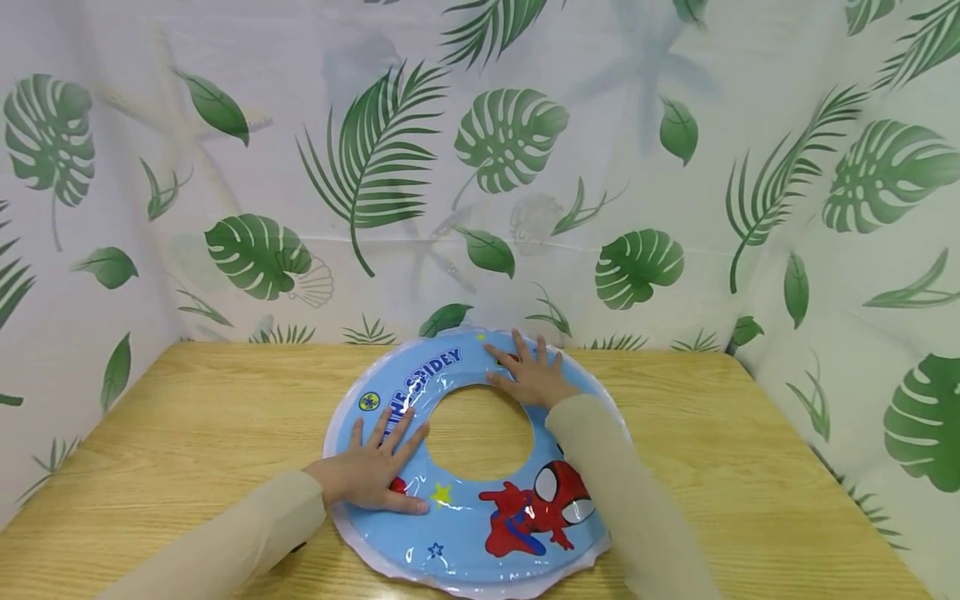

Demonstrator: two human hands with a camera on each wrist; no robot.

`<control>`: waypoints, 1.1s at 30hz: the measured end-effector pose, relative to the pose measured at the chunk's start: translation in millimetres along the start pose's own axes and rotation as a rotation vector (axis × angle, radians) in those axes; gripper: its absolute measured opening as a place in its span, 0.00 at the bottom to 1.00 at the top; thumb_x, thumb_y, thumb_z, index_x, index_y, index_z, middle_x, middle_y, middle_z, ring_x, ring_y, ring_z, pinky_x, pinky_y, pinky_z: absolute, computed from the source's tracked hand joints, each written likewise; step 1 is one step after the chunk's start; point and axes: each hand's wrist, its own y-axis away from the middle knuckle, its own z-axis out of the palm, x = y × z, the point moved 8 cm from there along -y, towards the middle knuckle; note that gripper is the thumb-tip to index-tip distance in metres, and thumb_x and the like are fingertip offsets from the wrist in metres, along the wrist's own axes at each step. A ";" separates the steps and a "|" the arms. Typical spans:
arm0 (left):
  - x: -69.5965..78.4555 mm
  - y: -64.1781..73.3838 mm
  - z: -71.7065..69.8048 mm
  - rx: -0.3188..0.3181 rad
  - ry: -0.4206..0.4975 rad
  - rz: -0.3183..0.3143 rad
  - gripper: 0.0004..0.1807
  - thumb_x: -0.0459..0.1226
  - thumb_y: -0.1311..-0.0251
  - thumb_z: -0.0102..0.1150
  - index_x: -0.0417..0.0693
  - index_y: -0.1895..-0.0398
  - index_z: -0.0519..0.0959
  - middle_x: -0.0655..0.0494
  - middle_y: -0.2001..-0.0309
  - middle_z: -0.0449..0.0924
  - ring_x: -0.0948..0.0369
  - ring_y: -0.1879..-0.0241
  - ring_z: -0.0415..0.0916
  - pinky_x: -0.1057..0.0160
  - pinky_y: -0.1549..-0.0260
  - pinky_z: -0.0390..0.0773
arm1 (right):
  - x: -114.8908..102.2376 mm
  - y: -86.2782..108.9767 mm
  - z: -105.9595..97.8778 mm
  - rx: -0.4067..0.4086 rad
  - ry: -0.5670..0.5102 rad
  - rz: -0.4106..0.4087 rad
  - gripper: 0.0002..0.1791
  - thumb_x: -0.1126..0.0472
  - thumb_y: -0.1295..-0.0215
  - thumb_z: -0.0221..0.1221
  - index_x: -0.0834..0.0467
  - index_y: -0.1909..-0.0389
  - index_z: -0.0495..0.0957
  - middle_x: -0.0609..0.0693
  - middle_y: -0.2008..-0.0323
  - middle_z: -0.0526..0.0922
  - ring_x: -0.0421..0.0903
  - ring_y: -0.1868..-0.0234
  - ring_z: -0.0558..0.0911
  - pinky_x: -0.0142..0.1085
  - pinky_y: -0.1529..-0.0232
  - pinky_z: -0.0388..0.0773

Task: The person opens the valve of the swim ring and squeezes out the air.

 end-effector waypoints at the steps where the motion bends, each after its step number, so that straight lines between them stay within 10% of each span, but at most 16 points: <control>1: -0.1 0.2 0.1 0.000 0.002 -0.002 0.57 0.75 0.56 0.39 0.58 0.28 0.35 0.50 0.27 0.24 0.41 0.30 0.22 0.31 0.40 0.32 | 1.6 -0.6 2.2 -0.010 -0.013 0.016 0.33 0.33 0.35 0.35 0.34 0.30 0.42 0.55 0.27 0.33 0.69 0.31 0.34 0.69 0.39 0.38; 33: 0.4 0.7 -1.1 0.006 -0.002 0.004 0.57 0.75 0.55 0.40 0.57 0.28 0.36 0.49 0.27 0.26 0.41 0.30 0.22 0.31 0.40 0.33 | 7.7 -4.7 29.0 -0.154 0.001 0.083 0.33 0.31 0.35 0.28 0.32 0.31 0.37 0.52 0.27 0.30 0.66 0.31 0.29 0.68 0.39 0.32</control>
